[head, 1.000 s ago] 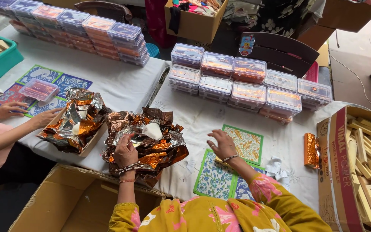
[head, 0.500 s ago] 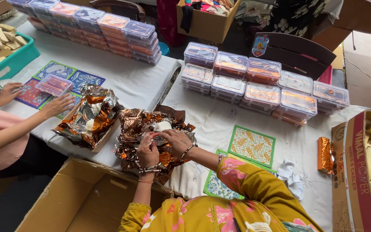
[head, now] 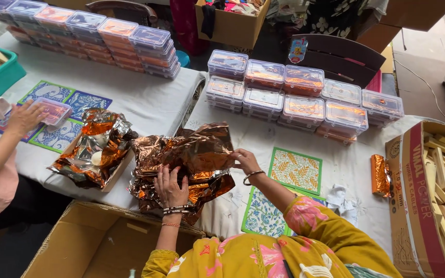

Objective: The person sits on the floor and wipes small wooden blocks with a white cloth. They then pick up sheets of shiny copper foil and wrap the blocks individually, folding the foil around them before placing the wrapped items aside.

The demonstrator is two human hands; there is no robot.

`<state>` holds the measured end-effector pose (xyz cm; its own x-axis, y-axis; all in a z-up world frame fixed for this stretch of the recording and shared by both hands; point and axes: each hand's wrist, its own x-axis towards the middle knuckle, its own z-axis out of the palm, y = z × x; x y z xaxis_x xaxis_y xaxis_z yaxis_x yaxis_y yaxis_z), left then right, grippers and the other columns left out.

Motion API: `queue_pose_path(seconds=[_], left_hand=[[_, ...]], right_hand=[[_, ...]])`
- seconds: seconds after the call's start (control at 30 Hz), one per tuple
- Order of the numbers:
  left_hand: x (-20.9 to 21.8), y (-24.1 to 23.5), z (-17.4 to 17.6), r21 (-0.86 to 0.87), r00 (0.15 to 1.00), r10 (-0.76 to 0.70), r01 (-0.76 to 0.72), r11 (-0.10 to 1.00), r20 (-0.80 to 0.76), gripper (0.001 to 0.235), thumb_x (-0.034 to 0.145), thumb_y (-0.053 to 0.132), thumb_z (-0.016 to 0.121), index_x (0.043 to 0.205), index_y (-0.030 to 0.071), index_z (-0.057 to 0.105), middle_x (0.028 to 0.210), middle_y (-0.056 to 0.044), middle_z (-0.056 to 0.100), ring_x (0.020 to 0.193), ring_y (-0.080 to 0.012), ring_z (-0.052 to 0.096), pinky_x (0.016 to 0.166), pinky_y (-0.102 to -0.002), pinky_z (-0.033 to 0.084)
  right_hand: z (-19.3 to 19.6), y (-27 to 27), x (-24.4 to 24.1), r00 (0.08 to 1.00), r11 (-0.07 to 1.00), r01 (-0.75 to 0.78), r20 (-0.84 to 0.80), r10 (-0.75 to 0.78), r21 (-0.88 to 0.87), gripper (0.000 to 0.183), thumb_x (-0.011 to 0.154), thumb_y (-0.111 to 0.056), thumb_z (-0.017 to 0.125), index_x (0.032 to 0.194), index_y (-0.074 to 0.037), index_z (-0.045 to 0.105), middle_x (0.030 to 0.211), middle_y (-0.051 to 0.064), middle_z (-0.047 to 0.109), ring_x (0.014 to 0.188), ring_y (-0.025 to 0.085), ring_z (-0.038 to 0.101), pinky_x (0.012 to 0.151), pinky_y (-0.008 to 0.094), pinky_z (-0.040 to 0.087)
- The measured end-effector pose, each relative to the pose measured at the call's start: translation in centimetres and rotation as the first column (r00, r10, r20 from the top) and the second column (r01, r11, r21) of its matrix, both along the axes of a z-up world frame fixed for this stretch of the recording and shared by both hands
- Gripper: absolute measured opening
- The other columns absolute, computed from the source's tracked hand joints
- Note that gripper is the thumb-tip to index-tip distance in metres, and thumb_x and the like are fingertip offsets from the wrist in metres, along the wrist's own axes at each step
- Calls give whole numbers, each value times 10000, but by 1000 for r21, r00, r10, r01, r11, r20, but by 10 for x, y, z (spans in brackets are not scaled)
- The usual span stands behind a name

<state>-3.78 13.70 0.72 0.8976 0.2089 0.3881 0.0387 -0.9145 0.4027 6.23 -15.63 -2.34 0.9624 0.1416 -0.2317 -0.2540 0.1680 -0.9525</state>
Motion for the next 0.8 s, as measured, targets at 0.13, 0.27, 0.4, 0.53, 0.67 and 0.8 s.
queue_pose_path(seconds=[0.13,0.27,0.4,0.53,0.67,0.8], left_hand=[[1,-13,15,-3,999,-6,6,1000,-50,467,867,337,746,1302,208,636,1524,-101,508,1495,-302,363,1243,-587,196],[4,-39,32,-18,999,-8,9,1000,53,484,846,292,755,1306,193,641,1476,-127,549,1453,-316,403,1218,-606,210],[7,-89,29,-72,904,-291,328,942,315,475,861,193,739,1321,178,625,1463,-154,575,1413,-354,483,1186,-454,403],[-14,-151,39,-41,754,-577,618,785,313,511,879,173,738,1366,139,587,1461,-156,563,1413,-356,500,1197,-452,422],[-24,-204,41,-4,654,-755,756,654,50,798,818,238,794,1519,216,413,1612,-179,321,1510,-362,284,1216,-499,275],[-25,-230,48,141,639,-694,761,633,-332,1036,726,369,868,1562,351,256,1665,-149,107,1536,-353,7,1184,-655,15]], right_hand=[[36,-74,-32,964,969,230,-158,-215,86,146,971,-214,612,1004,-79,660,939,67,680,904,178,683,836,384,621],[-27,-157,-60,786,842,535,-408,-465,70,174,1012,-261,594,1026,-97,653,968,75,699,893,226,699,818,443,614],[-125,-231,-96,606,696,717,-515,-605,26,190,1011,-264,563,1086,-109,644,1040,100,709,904,278,705,759,456,586],[-135,-241,-132,620,679,731,-486,-616,72,199,1002,-266,598,1107,-100,630,992,101,707,874,296,699,729,449,601],[-86,-213,-161,774,838,544,-360,-522,-46,181,985,-233,615,1094,-90,641,993,86,743,848,217,720,708,394,600],[-51,-192,-178,908,972,185,-354,-224,-142,222,982,-237,623,1084,-45,669,985,109,780,852,184,762,729,352,611]])
